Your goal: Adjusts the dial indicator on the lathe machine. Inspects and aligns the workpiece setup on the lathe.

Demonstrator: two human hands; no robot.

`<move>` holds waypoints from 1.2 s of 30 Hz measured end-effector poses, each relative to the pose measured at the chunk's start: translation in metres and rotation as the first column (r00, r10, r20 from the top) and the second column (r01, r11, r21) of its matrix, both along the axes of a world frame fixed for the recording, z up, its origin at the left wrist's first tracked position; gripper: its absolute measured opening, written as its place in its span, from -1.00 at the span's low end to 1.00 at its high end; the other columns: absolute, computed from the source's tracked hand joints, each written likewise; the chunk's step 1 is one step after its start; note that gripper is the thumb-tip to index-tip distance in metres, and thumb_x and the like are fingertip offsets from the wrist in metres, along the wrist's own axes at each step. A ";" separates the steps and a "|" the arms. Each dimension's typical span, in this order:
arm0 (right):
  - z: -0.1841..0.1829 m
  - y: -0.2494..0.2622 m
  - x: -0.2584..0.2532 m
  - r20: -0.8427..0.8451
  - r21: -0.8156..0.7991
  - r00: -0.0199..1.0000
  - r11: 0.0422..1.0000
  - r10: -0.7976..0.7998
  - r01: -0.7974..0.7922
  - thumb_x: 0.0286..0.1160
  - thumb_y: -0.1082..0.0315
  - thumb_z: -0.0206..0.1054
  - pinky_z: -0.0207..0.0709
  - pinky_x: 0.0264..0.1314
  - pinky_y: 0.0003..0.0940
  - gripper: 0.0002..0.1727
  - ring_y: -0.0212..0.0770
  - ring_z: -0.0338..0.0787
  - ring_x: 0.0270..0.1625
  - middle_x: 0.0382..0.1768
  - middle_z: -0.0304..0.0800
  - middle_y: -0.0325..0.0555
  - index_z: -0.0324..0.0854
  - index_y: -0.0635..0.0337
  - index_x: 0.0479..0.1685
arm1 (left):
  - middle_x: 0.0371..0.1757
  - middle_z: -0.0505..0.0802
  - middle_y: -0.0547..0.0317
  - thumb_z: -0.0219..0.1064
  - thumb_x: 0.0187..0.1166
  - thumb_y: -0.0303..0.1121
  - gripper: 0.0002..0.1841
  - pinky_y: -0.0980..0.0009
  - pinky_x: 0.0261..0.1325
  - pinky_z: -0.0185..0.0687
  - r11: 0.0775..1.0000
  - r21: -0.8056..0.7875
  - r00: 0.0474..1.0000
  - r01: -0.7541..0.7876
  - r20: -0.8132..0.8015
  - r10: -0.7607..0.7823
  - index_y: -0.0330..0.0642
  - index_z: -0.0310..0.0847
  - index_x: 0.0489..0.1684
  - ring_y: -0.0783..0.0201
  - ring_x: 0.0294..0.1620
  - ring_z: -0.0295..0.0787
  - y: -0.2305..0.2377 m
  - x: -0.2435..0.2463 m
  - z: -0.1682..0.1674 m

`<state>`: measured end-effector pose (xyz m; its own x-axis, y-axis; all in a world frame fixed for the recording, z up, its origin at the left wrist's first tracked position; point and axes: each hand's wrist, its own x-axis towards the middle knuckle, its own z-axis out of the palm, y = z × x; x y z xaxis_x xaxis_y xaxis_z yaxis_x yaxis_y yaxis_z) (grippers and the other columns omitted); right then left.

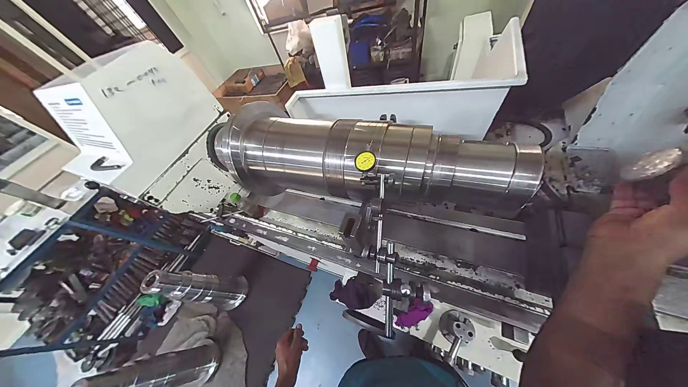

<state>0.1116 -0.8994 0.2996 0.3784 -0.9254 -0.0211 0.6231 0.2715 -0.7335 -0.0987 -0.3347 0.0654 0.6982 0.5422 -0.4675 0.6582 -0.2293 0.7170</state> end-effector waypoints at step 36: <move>-0.005 0.002 -0.001 -0.028 -0.065 0.998 0.996 0.054 -0.056 0.71 0.32 0.30 0.78 0.17 -0.17 -0.23 -0.14 0.82 0.10 0.25 0.63 -0.05 -0.13 0.04 0.78 | -0.47 0.84 -0.07 0.13 0.85 -0.21 -0.58 0.23 -0.32 0.78 1.000 -0.011 1.000 0.002 -0.029 -0.002 -0.52 0.67 -0.07 0.19 -0.53 0.80 -0.008 -0.004 -0.003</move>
<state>0.1107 -0.8972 0.2944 0.4290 -0.9028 0.0287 0.5887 0.2554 -0.7669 -0.1023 -0.3427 0.0625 0.6853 0.5359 -0.4930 0.6782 -0.2230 0.7003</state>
